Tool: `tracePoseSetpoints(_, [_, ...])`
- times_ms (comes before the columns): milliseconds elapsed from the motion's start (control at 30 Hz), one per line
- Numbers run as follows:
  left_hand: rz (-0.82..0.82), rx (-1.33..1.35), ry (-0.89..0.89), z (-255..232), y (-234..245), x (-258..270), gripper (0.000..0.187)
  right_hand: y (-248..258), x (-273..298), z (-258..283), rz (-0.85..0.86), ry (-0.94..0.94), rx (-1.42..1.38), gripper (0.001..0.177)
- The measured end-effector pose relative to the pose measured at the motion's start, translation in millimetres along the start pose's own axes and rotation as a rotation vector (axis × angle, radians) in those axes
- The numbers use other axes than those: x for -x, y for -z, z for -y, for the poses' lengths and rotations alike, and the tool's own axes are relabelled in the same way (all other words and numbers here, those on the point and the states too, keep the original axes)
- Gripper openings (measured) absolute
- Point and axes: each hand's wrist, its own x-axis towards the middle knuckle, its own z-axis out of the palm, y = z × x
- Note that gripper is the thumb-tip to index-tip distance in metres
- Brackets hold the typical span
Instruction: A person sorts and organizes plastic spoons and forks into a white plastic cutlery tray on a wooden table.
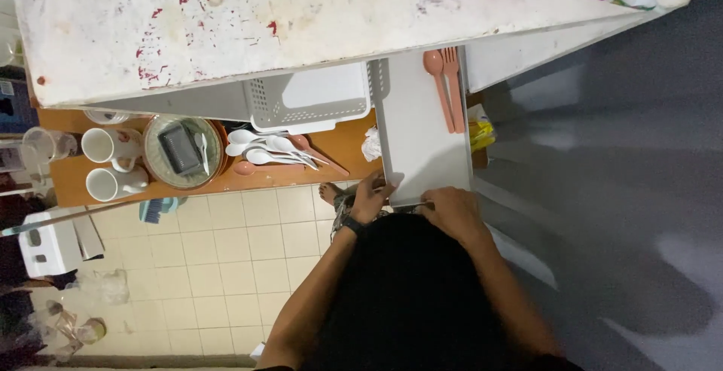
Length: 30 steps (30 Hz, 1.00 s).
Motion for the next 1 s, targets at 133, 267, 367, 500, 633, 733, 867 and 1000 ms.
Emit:
tracePoseSetpoints(133, [-0.003, 0.062, 0.071, 22, 8, -8, 0.059, -17, -25, -28, -0.238, 0.003, -0.1, 0.037])
tracePoseSetpoints(267, [0.081, 0.116, 0.175, 19, 15, 5, 0.064, -1, -52, -32, -0.67, -0.092, 0.048, 0.022])
tracePoseSetpoints(367, [0.086, 0.114, 0.166, 41, 14, 16, 0.066, 3, -74, -35, -0.769, -0.12, 0.055, 0.023])
tracePoseSetpoints(500, [0.086, 0.037, 0.164, 17, 12, 33, 0.061, -16, -110, -51, -0.815, -0.154, 0.161, 0.033])
tracePoseSetpoints(633, [0.079, 0.058, 0.157, 31, 13, 31, 0.063, -34, -124, -58, -0.821, -0.13, 0.131, 0.022])
tracePoseSetpoints(733, [0.068, 0.07, 0.176, 24, 14, 34, 0.061, -38, -127, -61, -0.822, -0.154, 0.155, 0.02])
tracePoseSetpoints(867, [0.043, 0.041, 0.196, 24, 16, 33, 0.056, -37, -111, -54, -0.827, -0.196, 0.192, 0.019])
tracePoseSetpoints(1000, [0.039, 0.073, 0.222, 30, 15, 36, 0.057, -30, -93, -48, -0.79, -0.204, 0.187, 0.019])
